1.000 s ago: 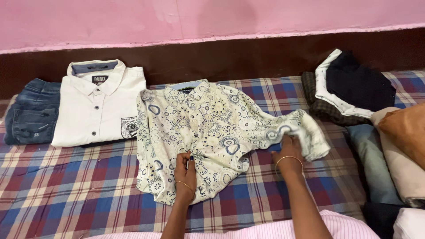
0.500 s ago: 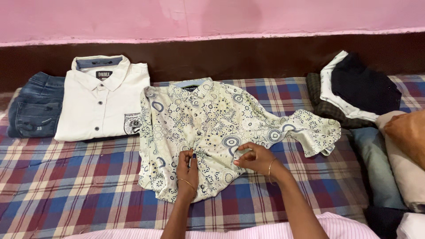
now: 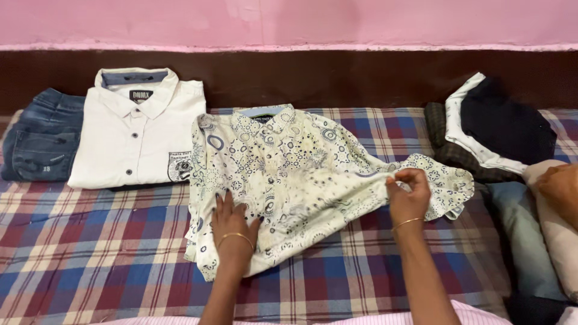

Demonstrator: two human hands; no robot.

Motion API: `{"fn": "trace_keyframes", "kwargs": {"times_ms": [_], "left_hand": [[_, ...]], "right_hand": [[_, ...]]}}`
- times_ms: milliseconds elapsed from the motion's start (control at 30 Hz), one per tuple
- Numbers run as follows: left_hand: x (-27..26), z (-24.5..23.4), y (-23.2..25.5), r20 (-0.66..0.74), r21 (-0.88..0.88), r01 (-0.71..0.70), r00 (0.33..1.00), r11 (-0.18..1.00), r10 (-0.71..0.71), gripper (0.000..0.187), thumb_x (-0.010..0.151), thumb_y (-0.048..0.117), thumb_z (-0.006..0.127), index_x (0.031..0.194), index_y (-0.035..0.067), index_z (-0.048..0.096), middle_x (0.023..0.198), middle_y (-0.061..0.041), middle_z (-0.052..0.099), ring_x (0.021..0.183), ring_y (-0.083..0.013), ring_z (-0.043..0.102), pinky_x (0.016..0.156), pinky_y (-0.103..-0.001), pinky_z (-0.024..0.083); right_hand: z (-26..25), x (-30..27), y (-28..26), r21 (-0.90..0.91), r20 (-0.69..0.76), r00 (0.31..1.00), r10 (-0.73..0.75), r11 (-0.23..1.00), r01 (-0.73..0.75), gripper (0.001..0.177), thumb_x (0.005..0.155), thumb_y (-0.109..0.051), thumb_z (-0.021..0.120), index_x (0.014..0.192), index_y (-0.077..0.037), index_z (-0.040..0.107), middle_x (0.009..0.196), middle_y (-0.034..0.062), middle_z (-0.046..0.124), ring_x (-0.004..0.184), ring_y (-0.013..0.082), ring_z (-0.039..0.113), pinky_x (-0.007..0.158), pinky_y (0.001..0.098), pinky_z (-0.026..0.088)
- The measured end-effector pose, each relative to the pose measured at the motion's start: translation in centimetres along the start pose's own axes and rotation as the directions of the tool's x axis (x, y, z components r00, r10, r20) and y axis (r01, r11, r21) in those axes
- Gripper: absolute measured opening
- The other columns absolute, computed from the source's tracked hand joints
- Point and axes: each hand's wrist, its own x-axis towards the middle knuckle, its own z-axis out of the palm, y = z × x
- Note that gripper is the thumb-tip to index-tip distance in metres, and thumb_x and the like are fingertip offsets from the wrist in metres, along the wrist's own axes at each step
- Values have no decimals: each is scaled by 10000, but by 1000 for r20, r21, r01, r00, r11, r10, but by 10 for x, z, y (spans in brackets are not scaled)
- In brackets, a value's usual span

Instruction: The person spreads out a shirt on a bed and fastens its buttons by hand.

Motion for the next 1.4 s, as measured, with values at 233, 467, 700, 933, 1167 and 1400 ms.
{"fn": "trace_keyframes", "kwargs": {"times_ms": [233, 467, 700, 933, 1167, 1400], "left_hand": [[32, -27, 9, 207, 46, 117, 970, 992, -124, 109, 833, 179, 771, 908, 101, 763, 1410, -71, 582, 1168, -294, 619, 988, -415, 475], [126, -58, -16, 232, -142, 221, 955, 965, -184, 84, 856, 143, 716, 891, 113, 786, 841, -123, 760, 803, -298, 766, 797, -390, 581], [141, -35, -9, -82, -271, -203, 979, 941, 188, 836, 790, 216, 788, 1533, 117, 418, 1632, -226, 36, 1415, -512, 334, 1015, -702, 295], [37, -10, -12, 327, 23, -278, 910, 960, 256, 485, 783, 331, 814, 1212, 222, 615, 1646, -121, 119, 1551, -395, 67, 1246, -594, 75], [13, -2, -46, 43, 1, -412, 910, 911, 412, 161, 839, 153, 734, 999, 150, 715, 1513, -71, 474, 1481, -311, 336, 1210, -559, 220], [40, -29, -94, 311, -703, 59, 921, 708, 232, 176, 870, 72, 751, 1045, 76, 762, 1316, -142, 656, 1206, -276, 471, 1013, -411, 388]], "right_hand": [[-3, -5, -38, -461, 376, 752, 542, 813, -355, 376, 820, -80, 834, 1171, -80, 699, 958, 76, 749, 868, 166, 667, 720, 262, 511], [7, -1, -66, 329, 103, 989, 106, 935, -134, 415, 864, -112, 735, 1261, -65, 625, 1142, 129, 753, 1027, 191, 705, 882, 285, 573], [27, -8, -29, -41, 219, 961, 169, 986, -164, 517, 896, -202, 719, 1370, -152, 520, 1267, 50, 672, 1134, 190, 655, 952, 325, 528], [68, -42, 34, -287, 525, 846, 87, 955, 80, 378, 894, -225, 730, 1240, -98, 647, 1161, 68, 768, 1084, 185, 727, 943, 324, 559], [70, -54, 18, -438, 644, 745, 175, 883, 171, 329, 816, -286, 841, 953, -23, 698, 796, 75, 713, 703, 178, 625, 677, 327, 531], [38, -27, -78, -347, 569, 641, 515, 857, -380, 166, 839, -195, 812, 905, -88, 703, 641, 67, 618, 526, 162, 437, 494, 293, 357]]}}
